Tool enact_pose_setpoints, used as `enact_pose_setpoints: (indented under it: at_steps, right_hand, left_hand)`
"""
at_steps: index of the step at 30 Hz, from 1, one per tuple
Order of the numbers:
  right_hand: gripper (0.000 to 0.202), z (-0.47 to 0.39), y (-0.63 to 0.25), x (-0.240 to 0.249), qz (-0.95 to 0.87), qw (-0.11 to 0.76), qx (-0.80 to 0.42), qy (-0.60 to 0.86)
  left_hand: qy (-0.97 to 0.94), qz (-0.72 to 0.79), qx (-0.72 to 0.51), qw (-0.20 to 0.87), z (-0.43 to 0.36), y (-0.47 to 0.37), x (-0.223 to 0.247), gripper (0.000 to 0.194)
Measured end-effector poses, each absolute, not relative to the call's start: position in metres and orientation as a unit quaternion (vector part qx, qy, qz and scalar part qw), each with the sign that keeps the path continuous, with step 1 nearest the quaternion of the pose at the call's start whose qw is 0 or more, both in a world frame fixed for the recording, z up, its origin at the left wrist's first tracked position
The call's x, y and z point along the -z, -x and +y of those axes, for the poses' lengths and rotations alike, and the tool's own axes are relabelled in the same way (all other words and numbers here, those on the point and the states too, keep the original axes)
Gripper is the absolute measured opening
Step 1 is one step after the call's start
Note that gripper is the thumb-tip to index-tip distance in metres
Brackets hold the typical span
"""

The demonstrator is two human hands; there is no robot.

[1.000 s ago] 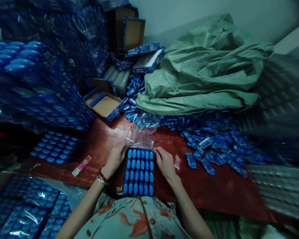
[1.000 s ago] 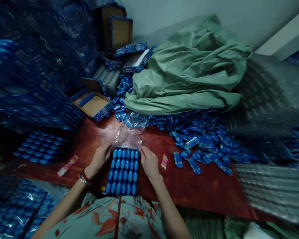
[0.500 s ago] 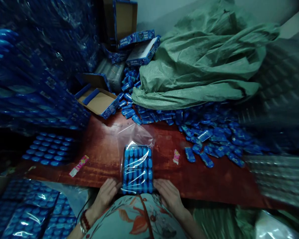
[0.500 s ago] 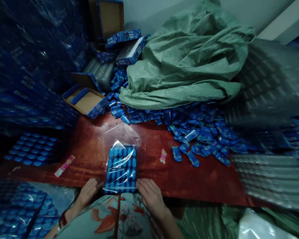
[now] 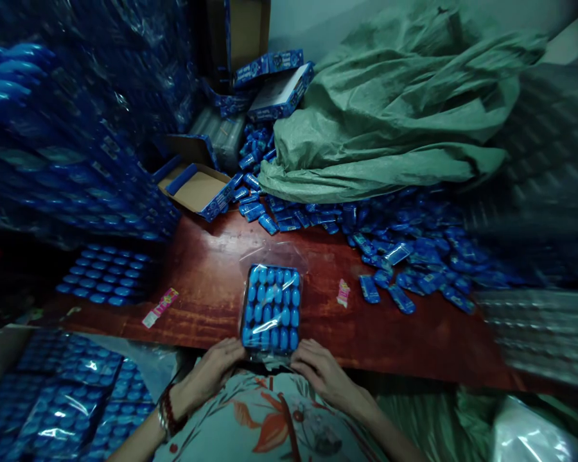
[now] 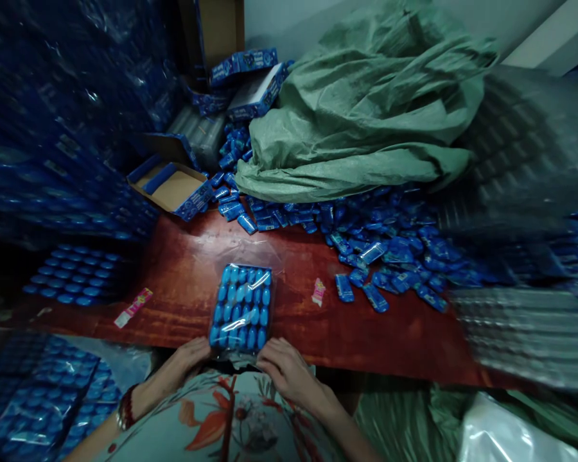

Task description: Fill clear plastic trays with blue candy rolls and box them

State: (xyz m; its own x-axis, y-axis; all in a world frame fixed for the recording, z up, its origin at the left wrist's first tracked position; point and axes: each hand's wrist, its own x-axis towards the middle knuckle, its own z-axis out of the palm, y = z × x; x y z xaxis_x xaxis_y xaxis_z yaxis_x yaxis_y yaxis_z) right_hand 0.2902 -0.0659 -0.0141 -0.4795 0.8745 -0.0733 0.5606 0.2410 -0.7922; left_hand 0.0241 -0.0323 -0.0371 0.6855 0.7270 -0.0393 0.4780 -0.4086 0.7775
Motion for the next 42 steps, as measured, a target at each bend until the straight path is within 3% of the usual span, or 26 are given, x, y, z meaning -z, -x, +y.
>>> enact_pose_setpoints:
  at_steps: [4, 7, 12, 15, 17, 19, 23, 29, 35, 37, 42]
  right_hand:
    - [0.021, -0.044, -0.276, 0.032, -0.696, 0.337, -0.347, 0.530]
    - [0.020, -0.043, -0.277, 0.044, -0.645, 0.419, -0.287, 0.572]
    - [0.006, -0.070, -0.290, 0.056, -0.750, 0.327, -0.175, 0.548]
    - [0.036, -0.067, -0.290, 0.063, -0.745, 0.285, -0.075, 0.598]
    - [0.034, -0.054, -0.287, 0.068, -0.738, 0.268, -0.050, 0.617]
    - [0.022, -0.039, -0.284, 0.072, -0.742, 0.285, -0.059, 0.604]
    - [0.034, -0.016, -0.285, 0.072, -0.759, 0.343, -0.078, 0.548]
    - [0.030, 0.023, -0.296, 0.001, -0.718, 0.403, -0.091, 0.560]
    - [0.026, 0.086, -0.312, -0.094, -0.685, 0.420, -0.092, 0.589]
    - [0.023, 0.103, -0.314, -0.100, -0.653, 0.474, -0.138, 0.575]
    - [0.023, 0.128, -0.312, -0.091, -0.531, 0.612, -0.330, 0.484]
  left_hand:
    - [-0.789, 0.394, -0.216, 0.420, -0.003, -0.034, 0.044, 0.026]
    - [-0.795, 0.421, -0.226, 0.375, 0.002, -0.028, 0.051, 0.025]
    - [-0.814, 0.487, -0.211, 0.236, -0.021, -0.015, 0.061, 0.017]
    - [-0.778, 0.572, -0.175, 0.191, -0.022, -0.027, 0.064, 0.038]
    - [-0.778, 0.588, -0.128, 0.178, -0.013, -0.039, 0.064, 0.035]
    - [-0.799, 0.563, -0.073, 0.197, 0.000, -0.047, 0.062, 0.016]
    - [-0.838, 0.489, -0.024, 0.240, 0.024, -0.050, 0.047, 0.021]
    - [-0.865, 0.416, -0.132, 0.247, 0.068, -0.046, -0.036, 0.025]
    - [-0.844, 0.487, -0.225, 0.013, 0.125, -0.055, -0.123, 0.024]
    - [-0.817, 0.489, -0.300, 0.046, 0.140, -0.058, -0.127, 0.023]
    - [-0.647, 0.456, -0.526, 0.311, 0.164, -0.064, -0.114, 0.022]
